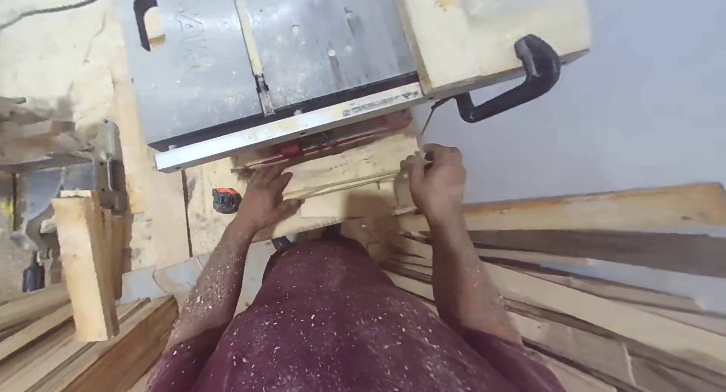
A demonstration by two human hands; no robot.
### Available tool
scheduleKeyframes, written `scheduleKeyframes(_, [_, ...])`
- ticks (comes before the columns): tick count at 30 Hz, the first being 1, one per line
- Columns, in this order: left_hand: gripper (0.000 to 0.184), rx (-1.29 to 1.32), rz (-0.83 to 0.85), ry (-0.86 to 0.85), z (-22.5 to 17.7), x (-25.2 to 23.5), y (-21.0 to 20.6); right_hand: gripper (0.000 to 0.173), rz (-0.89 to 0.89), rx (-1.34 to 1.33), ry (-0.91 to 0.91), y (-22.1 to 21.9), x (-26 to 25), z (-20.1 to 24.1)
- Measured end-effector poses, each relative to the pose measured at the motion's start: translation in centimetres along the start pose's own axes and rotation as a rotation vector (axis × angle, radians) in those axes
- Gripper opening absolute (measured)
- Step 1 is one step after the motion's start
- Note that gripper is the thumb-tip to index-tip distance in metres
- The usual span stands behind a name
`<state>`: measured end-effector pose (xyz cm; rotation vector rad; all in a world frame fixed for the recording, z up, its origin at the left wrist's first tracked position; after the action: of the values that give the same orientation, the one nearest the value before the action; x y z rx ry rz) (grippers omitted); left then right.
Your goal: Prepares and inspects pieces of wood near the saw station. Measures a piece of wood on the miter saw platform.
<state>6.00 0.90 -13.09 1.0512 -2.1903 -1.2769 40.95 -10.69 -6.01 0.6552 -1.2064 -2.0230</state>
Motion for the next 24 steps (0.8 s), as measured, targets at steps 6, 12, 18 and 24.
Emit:
scheduleKeyframes(6, [0.041, 0.112, -0.302, 0.143, 1.2, 5.6, 2.7, 0.038, 0.186, -0.196, 0.592, -3.6, 5.6, 13.3])
scheduleKeyframes(12, [0.035, 0.210, -0.457, 0.227, 1.9, 12.7, 3.8, 0.072, 0.632, 0.063, 0.735, -14.8, 7.0, 22.8])
scheduleKeyframes(18, [0.029, 0.197, -0.581, 0.282, 4.3, 20.1, 6.4, 0.079, 0.578, 0.217, 0.800, -15.6, 7.9, 26.3])
scheduleKeyframes(24, [0.028, 0.144, -0.924, 0.680, 13.3, 34.0, 14.1, 0.049, 0.638, -0.283, 0.966, -10.4, 18.0, 28.0])
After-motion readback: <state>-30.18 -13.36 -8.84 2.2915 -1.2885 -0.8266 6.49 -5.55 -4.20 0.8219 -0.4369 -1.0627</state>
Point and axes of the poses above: each hand's wrist, its own x-axis away from the middle knuckle, its own y-axis out of the back of the hand, z = x × y, the point moved 9 cm from there along -x, towards the middle knuckle, and after that the axes turned 10 degrees about -z, right-handed, at the moved point
